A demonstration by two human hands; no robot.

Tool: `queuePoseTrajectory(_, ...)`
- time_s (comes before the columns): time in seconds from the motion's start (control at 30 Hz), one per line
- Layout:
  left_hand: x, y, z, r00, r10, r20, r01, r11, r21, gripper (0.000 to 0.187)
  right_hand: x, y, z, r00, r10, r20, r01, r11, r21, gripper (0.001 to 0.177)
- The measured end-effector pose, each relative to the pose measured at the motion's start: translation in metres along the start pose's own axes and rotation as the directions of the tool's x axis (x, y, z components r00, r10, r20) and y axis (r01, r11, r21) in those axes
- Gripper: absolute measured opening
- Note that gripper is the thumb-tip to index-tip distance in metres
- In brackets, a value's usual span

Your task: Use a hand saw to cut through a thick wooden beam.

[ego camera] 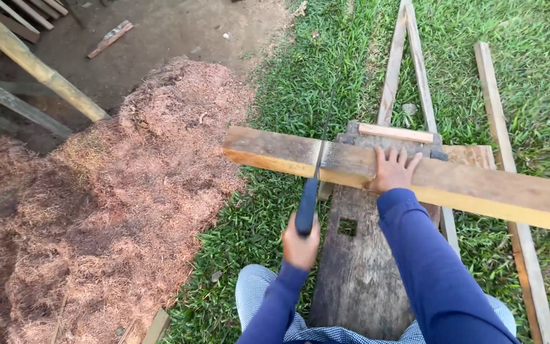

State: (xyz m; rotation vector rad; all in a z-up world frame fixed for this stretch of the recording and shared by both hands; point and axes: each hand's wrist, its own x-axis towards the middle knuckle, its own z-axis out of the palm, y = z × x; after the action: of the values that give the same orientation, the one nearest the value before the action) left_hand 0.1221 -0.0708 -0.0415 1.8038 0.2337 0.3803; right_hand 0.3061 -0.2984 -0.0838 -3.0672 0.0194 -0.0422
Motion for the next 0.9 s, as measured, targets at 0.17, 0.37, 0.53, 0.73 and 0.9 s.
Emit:
queuePoseTrajectory(0.17,-0.122,-0.069,-0.072,0.991,-0.115,-0.064,0.122,0.985,0.119,0.025,0.007,0.003,0.0,0.999,0.013,0.035,-0.014,1.0,0.007,0.123)
queuePoseTrajectory(0.37,-0.084,-0.025,-0.07,0.995,-0.072,-0.072,0.078,0.994,0.08,0.02,0.016,0.012,0.016,0.996,-0.063,-0.065,0.063,0.998,0.002,0.116)
queuePoseTrajectory(0.53,0.039,-0.005,0.012,0.996,0.088,0.017,-0.086,0.994,-0.07,0.022,0.012,0.016,0.019,0.994,-0.09,-0.066,0.091,0.996,-0.002,0.116)
queuePoseTrajectory(0.73,0.014,-0.012,-0.005,0.988,0.155,-0.02,-0.154,0.988,0.013,0.022,0.009,0.007,0.006,0.996,-0.073,-0.052,0.074,0.997,0.02,0.117)
queuePoseTrajectory(0.9,-0.115,-0.099,-0.081,0.995,-0.035,-0.092,0.044,0.993,0.105,0.021,0.011,0.009,0.006,0.997,-0.073,-0.041,0.074,0.997,0.034,0.117)
